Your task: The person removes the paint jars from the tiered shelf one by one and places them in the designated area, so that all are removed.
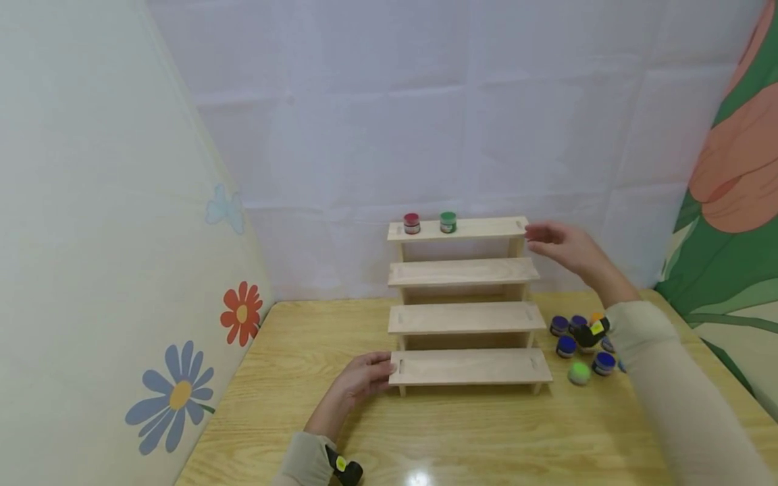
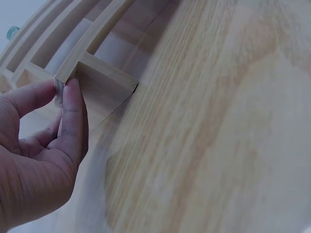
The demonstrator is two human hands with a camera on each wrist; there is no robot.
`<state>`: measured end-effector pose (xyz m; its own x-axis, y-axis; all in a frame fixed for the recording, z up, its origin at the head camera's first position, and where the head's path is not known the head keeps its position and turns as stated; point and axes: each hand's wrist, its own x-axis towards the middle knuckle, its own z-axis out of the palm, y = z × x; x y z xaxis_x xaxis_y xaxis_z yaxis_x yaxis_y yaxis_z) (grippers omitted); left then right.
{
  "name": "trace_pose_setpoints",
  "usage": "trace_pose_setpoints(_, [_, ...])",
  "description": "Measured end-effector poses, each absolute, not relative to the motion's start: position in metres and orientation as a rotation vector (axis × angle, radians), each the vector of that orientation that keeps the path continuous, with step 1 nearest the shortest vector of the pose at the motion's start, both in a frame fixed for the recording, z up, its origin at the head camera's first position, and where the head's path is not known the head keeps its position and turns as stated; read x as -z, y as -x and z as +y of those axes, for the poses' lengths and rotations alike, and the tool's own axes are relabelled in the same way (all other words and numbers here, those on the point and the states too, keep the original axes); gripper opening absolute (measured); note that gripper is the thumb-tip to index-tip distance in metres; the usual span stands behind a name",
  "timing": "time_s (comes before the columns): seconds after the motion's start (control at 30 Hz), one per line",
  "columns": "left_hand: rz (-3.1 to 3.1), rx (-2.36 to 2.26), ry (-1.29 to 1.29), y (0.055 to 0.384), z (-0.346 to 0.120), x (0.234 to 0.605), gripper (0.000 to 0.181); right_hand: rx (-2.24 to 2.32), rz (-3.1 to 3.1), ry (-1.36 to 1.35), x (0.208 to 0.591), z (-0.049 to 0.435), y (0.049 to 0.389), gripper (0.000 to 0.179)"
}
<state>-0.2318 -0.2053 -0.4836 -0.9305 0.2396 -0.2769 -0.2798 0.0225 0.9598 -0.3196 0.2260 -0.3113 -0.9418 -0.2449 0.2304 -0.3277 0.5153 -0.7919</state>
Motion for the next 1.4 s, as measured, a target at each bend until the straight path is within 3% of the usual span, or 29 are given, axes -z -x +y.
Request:
trace_pose_setpoints(0.83, [1.96, -1.96, 0.026, 0.228, -0.209, 0.483, 0.058, -1.536, -2.636, -0.443, 0.273, 0.147, 0.361, 0.046])
trace_pose_setpoints(1.4, [1.952, -1.951, -0.002, 0.227, -0.209, 0.484, 0.057, -1.465, -2.676, -0.464, 0.281, 0.112, 0.377, 0.05])
